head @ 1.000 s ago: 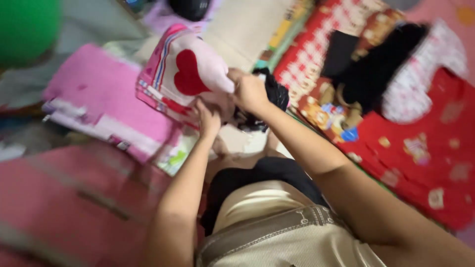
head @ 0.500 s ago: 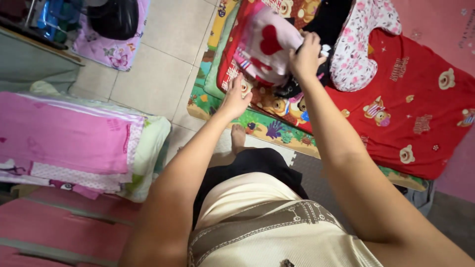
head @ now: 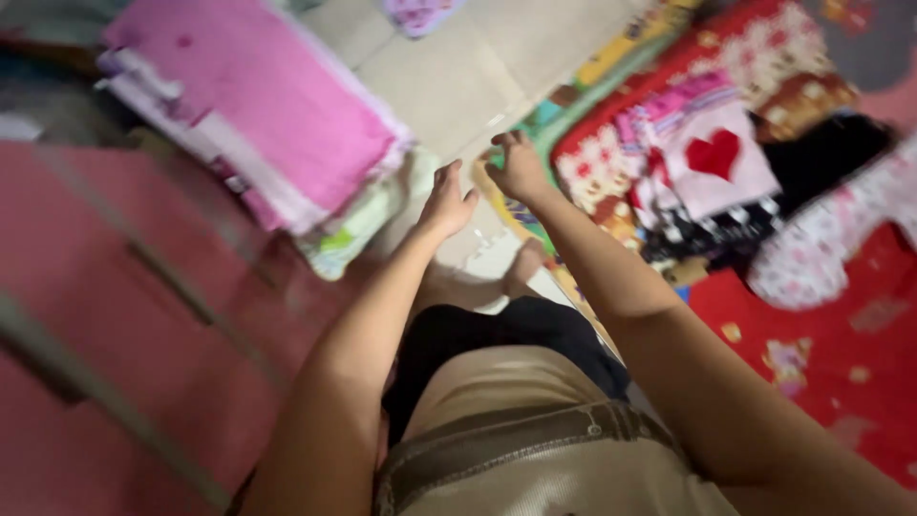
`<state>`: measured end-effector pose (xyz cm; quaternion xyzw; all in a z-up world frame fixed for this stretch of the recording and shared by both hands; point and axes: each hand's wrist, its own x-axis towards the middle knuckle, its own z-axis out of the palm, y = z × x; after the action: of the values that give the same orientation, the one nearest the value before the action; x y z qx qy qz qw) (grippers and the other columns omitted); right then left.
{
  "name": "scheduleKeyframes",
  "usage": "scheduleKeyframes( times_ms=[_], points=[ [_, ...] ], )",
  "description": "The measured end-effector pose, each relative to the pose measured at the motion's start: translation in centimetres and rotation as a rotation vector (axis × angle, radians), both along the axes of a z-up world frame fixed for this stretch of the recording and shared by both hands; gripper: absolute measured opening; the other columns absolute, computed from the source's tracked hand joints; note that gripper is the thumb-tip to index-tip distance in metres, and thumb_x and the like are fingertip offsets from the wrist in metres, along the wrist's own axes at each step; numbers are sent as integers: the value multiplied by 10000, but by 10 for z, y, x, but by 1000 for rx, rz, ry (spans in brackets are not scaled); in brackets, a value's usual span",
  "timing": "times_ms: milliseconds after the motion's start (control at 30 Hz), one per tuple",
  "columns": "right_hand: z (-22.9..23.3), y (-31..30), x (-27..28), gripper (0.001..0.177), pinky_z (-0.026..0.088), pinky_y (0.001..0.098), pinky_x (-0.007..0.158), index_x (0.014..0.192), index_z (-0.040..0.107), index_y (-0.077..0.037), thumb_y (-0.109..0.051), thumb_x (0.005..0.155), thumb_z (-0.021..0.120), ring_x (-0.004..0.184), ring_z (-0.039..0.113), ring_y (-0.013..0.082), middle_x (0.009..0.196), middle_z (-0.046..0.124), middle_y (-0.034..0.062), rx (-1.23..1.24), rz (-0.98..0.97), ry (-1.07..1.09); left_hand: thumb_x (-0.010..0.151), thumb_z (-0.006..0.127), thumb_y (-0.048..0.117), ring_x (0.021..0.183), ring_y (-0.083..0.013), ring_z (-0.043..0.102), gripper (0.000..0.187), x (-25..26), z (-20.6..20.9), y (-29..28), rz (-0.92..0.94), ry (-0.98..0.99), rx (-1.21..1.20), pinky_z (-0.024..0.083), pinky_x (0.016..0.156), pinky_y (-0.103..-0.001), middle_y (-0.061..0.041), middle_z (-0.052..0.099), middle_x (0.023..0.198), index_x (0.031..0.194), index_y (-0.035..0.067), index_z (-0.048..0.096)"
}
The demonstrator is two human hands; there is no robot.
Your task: Organizing and stacking pillows, plush toys, and folded clothes on a bedroom floor mat.
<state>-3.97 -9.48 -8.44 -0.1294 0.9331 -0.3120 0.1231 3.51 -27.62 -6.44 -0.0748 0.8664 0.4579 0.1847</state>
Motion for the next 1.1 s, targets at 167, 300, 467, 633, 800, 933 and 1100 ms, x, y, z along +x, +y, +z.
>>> scheduleKeyframes(
  times_ms=[167, 300, 467, 633, 800, 933, 1100],
  points=[
    [-46, -139, -19, 634, 451, 506, 1059, 1367, 577, -76, -264, 806, 804, 1307, 494, 397, 1424, 513, 175, 125, 143, -179, 917, 696, 258, 1384, -410, 439, 725, 29, -50, -126, 172, -52, -51, 395, 1138, -435, -261, 390, 1511, 1510, 27, 349],
    [-99, -221, -37, 1014, 358, 580, 1142, 1576, 307, -112, -417, 770, 842, 1470, 296, 407, 1609, 314, 169, 260, 239, -349, 910, 705, 256, 1396, -412, 446, 714, 48, -88, -202, 232, -69, -89, 386, 1164, -436, -272, 434, 1488, 1492, -1, 380],
    [-172, -276, -64, 1365, 178, 638, 1190, 1624, 39, -108, -574, 680, 906, 1541, 11, 431, 1683, 60, 197, 316, 161, -531, 931, 688, 258, 1381, -427, 452, 721, 61, -114, -256, 277, -59, -54, 390, 1138, -460, -288, 433, 1491, 1512, -15, 358],
    [-205, -310, -71, 1469, 122, 606, 1236, 1612, -13, -82, -662, 641, 924, 1562, -28, 399, 1683, 35, 190, 306, -19, -604, 950, 679, 227, 1384, -432, 452, 695, 70, -139, -278, 267, 119, -17, 394, 1140, -477, -307, 431, 1494, 1506, -36, 357],
    [-153, -359, -52, 729, 609, 343, 803, 1320, 737, 22, -438, 760, 810, 927, 787, 242, 1148, 788, 181, -105, -146, -1036, 950, 691, 215, 1391, -397, 472, 716, 69, -127, -279, 328, 53, -22, 395, 1155, -478, -283, 449, 1500, 1530, -4, 332],
    [-36, -367, -38, 525, 626, 335, 666, 1184, 627, -19, -233, 759, 849, 698, 758, 186, 932, 750, 129, -382, -368, -799, 921, 691, 177, 1390, -388, 478, 824, 43, -85, -277, 408, -39, 16, 388, 1160, -476, -296, 369, 1559, 1578, 5, 226],
    [34, -299, -39, 460, 616, 339, 856, 1164, 659, 23, -63, 732, 791, 933, 763, 257, 1045, 768, 177, -697, -167, -303, 843, 796, 144, 1481, -493, 240, 936, 13, -18, -229, 456, -86, -295, 286, 1150, -576, -298, 145, 1611, 1562, 55, 204]
  ],
)
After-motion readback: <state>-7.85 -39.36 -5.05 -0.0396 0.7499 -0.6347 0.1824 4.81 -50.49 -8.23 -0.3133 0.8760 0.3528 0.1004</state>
